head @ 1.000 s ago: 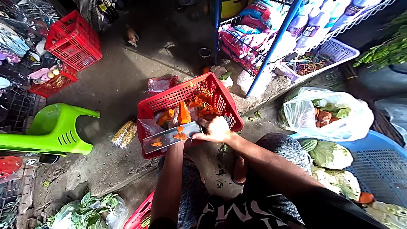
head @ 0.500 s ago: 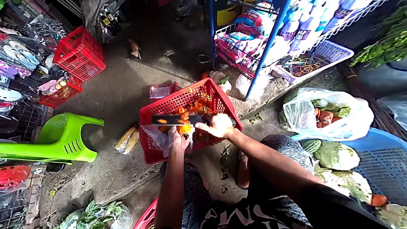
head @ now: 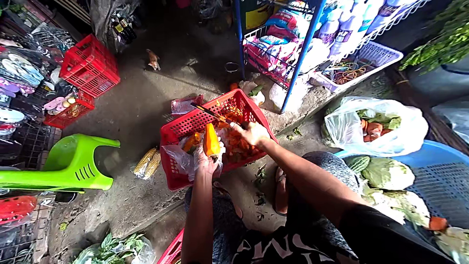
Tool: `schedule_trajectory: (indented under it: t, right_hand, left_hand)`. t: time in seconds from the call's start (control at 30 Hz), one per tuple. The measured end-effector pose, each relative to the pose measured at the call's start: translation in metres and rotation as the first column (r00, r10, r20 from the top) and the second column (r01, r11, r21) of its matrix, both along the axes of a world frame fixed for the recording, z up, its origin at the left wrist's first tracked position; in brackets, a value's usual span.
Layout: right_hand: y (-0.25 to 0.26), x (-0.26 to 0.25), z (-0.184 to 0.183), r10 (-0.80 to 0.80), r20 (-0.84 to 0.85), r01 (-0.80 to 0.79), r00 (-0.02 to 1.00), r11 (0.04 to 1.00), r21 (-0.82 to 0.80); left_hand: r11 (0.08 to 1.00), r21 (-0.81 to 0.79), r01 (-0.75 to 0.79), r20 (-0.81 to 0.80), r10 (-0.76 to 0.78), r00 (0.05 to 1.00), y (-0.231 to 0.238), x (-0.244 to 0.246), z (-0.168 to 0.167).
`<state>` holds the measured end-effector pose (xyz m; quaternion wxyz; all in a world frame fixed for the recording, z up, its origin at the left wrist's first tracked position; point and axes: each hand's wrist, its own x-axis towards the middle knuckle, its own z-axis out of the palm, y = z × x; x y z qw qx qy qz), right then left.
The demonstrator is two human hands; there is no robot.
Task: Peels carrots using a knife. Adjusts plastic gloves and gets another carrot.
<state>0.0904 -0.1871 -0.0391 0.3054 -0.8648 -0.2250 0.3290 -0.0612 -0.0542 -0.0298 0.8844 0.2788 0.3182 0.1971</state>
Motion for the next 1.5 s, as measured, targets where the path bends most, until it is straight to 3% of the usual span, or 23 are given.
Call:
schedule_trajectory:
  t: [0.13, 0.23, 0.3, 0.43, 0.6, 0.7, 0.8, 0.87, 0.93, 1.0, 1.13, 1.23, 1.3, 1.43, 1.5]
  right_hand:
    - [-0.008, -0.020, 0.012, 0.105, 0.015, -0.106, 0.994, 0.991, 0.076]
    - [-0.014, -0.042, 0.004, 0.283, 0.278, -0.331, 0.918, 0.933, 0.142]
    - [-0.013, -0.054, -0.001, 0.333, 0.449, -0.430, 0.829, 0.893, 0.132]
    - [-0.009, -0.068, -0.006, 0.316, 0.578, -0.481, 0.753, 0.863, 0.155]
    - [-0.007, -0.066, -0.010, 0.211, 0.674, -0.456, 0.708, 0.865, 0.209]
    - [-0.006, -0.063, -0.016, 0.149, 0.736, -0.467, 0.661, 0.849, 0.248]
    - [-0.007, -0.055, -0.021, 0.191, 0.649, -0.412, 0.736, 0.887, 0.207]
    - [-0.007, -0.037, -0.013, 0.248, 0.379, -0.296, 0.892, 0.952, 0.073]
    - [-0.005, -0.020, -0.002, 0.217, 0.249, -0.222, 0.944, 0.975, -0.007]
    - [-0.008, -0.027, 0.007, 0.242, 0.297, -0.266, 0.924, 0.963, 0.045]
    - [-0.008, -0.049, 0.004, 0.321, 0.399, -0.395, 0.859, 0.911, 0.116]
    - [-0.009, -0.033, -0.005, 0.283, 0.259, -0.314, 0.924, 0.946, 0.086]
    - [-0.009, -0.026, -0.001, 0.263, 0.235, -0.285, 0.936, 0.956, 0.067]
    - [-0.009, -0.048, 0.000, 0.283, 0.359, -0.355, 0.890, 0.923, 0.151]
    - [-0.006, -0.036, -0.004, 0.276, 0.267, -0.316, 0.924, 0.941, 0.121]
  left_hand:
    - [0.995, 0.068, -0.075, -0.040, 0.078, 0.996, 0.011, 0.008, -0.005]
    - [0.989, 0.082, -0.127, -0.036, 0.130, 0.991, 0.007, 0.004, -0.003]
    - [0.976, 0.182, -0.119, 0.028, 0.115, 0.993, 0.009, 0.003, -0.005]
    - [0.891, 0.454, 0.021, 0.048, -0.048, 0.998, 0.043, 0.002, -0.042]
    - [0.898, 0.435, -0.064, 0.096, 0.024, 0.995, 0.039, 0.007, -0.052]
    - [0.921, 0.373, -0.116, 0.078, 0.094, 0.993, 0.008, 0.005, -0.026]
    - [0.950, 0.299, -0.095, -0.032, 0.109, 0.993, -0.003, 0.007, -0.008]
    - [0.976, 0.170, -0.139, -0.087, 0.156, 0.984, -0.002, 0.009, -0.004]
    - [0.979, 0.130, -0.154, -0.113, 0.169, 0.979, 0.000, 0.009, 0.001]
    - [0.976, 0.147, -0.162, -0.116, 0.180, 0.977, -0.002, 0.008, 0.000]
    - [0.984, 0.141, -0.107, 0.049, 0.101, 0.994, -0.004, 0.005, -0.014]
    - [0.982, 0.151, -0.110, -0.126, 0.130, 0.983, -0.008, 0.003, -0.002]
    - [0.983, 0.160, -0.090, -0.127, 0.111, 0.986, -0.006, 0.004, -0.001]
    - [0.975, 0.160, -0.152, -0.122, 0.172, 0.978, -0.011, 0.003, 0.000]
    - [0.986, 0.129, -0.109, -0.131, 0.126, 0.983, -0.010, 0.004, 0.004]
